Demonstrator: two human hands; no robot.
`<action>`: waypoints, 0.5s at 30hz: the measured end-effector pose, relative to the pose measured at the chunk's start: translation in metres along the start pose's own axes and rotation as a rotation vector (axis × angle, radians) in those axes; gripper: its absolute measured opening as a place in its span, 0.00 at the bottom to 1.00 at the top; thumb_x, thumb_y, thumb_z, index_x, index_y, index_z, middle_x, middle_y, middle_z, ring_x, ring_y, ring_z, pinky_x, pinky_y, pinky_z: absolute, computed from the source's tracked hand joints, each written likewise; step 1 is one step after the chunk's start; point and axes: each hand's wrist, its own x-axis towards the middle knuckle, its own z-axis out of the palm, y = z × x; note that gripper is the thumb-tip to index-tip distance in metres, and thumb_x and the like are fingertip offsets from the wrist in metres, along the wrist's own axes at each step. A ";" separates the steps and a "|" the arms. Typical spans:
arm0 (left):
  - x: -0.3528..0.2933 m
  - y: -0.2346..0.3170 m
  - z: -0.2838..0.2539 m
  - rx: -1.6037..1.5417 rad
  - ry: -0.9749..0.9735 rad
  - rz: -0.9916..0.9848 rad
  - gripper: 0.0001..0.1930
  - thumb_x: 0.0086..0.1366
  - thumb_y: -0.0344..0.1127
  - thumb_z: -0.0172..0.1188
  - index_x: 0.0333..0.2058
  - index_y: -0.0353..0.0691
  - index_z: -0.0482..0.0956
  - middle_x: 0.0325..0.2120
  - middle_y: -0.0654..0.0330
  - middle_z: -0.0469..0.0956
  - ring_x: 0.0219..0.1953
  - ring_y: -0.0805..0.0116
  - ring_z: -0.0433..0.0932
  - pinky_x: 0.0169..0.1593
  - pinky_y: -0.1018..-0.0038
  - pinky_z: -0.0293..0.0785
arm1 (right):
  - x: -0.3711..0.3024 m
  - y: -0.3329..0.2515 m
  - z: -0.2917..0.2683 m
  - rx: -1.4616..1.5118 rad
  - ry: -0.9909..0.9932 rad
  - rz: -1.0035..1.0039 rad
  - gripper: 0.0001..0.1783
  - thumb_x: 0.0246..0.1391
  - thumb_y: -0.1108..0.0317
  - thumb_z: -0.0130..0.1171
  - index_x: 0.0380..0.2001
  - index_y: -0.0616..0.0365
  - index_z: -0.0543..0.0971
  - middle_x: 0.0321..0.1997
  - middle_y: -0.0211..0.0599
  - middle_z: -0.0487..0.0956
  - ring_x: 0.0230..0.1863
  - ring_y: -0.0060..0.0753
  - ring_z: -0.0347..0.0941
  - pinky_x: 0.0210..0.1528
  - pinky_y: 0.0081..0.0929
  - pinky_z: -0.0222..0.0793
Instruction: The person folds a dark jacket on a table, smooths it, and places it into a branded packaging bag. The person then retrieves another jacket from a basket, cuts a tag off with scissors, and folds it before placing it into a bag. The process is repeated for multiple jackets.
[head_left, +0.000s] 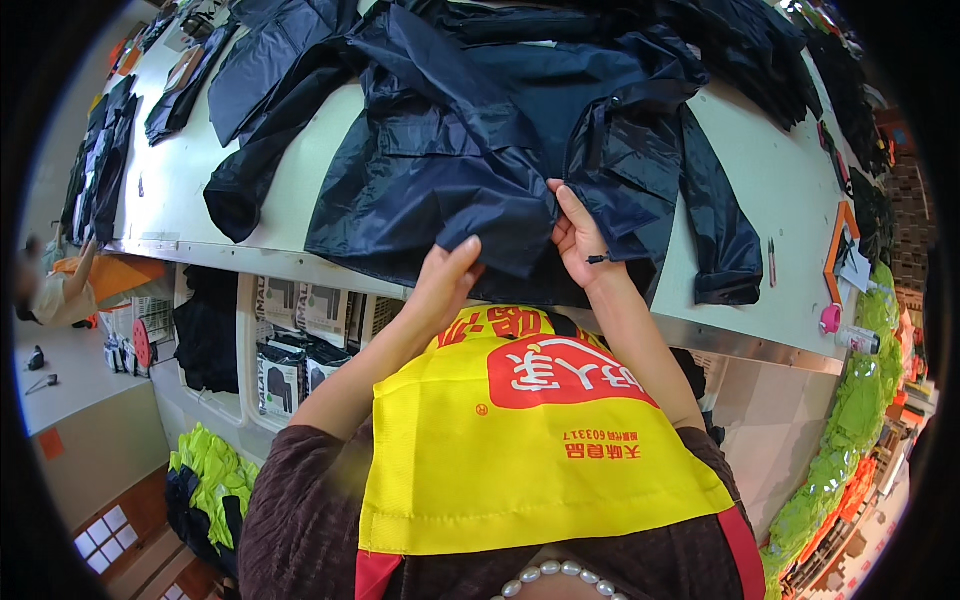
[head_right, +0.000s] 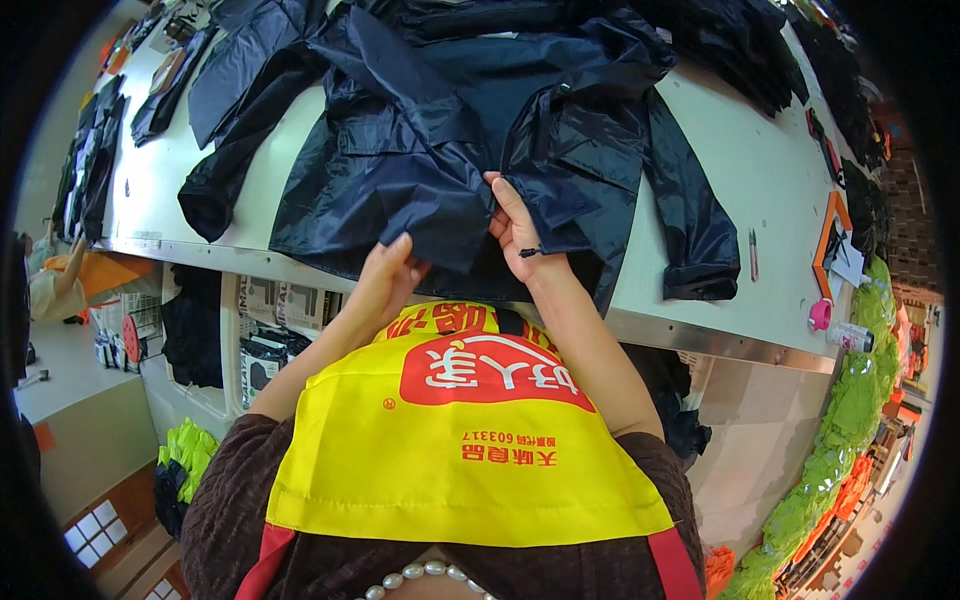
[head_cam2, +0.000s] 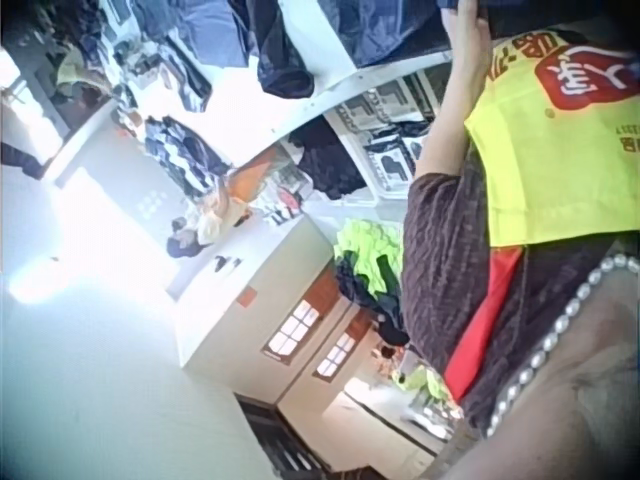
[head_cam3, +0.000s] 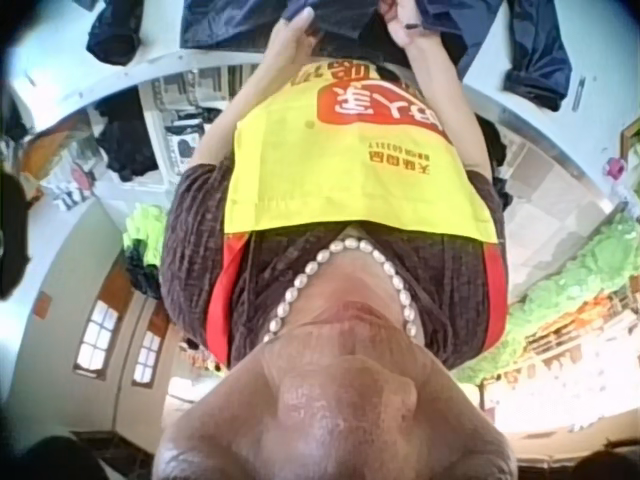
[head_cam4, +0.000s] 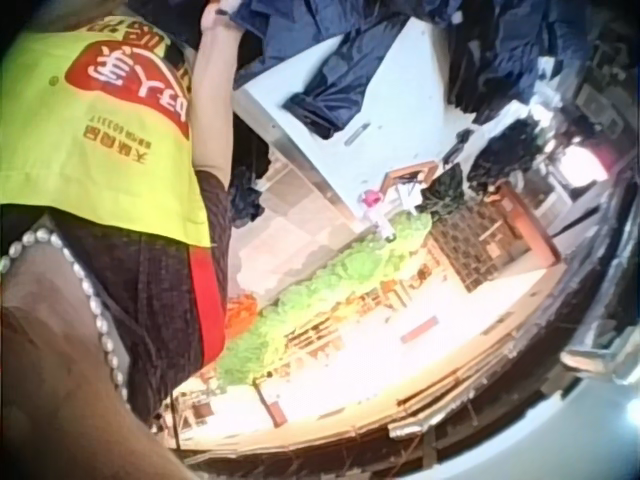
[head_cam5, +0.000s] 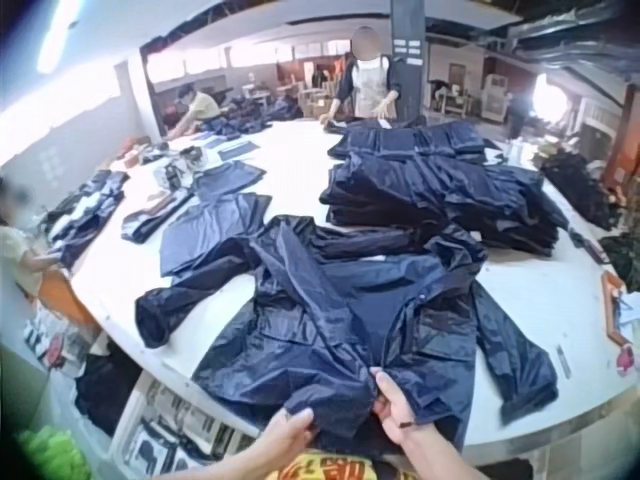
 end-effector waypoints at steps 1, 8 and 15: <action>0.008 0.005 0.009 -0.148 -0.012 0.013 0.29 0.60 0.46 0.60 0.54 0.37 0.63 0.54 0.56 0.68 0.56 0.62 0.67 0.61 0.62 0.58 | 0.000 0.001 -0.002 -0.011 0.009 0.000 0.13 0.51 0.62 0.64 0.39 0.52 0.79 0.40 0.29 0.80 0.37 0.23 0.74 0.43 0.22 0.71; 0.065 -0.007 0.042 -0.096 0.075 -0.434 0.12 0.57 0.38 0.63 0.37 0.39 0.78 0.34 0.59 0.81 0.35 0.66 0.80 0.41 0.70 0.77 | -0.011 0.022 -0.018 -0.251 0.146 -0.072 0.15 0.52 0.58 0.63 0.42 0.48 0.79 0.35 0.22 0.78 0.33 0.19 0.71 0.37 0.17 0.65; 0.055 0.003 0.061 -0.217 -0.055 -0.548 0.10 0.57 0.39 0.63 0.34 0.40 0.79 0.32 0.60 0.81 0.33 0.65 0.80 0.42 0.71 0.77 | -0.033 0.009 -0.045 -0.402 0.095 -0.256 0.14 0.55 0.61 0.60 0.42 0.54 0.79 0.31 0.22 0.73 0.27 0.14 0.61 0.29 0.15 0.60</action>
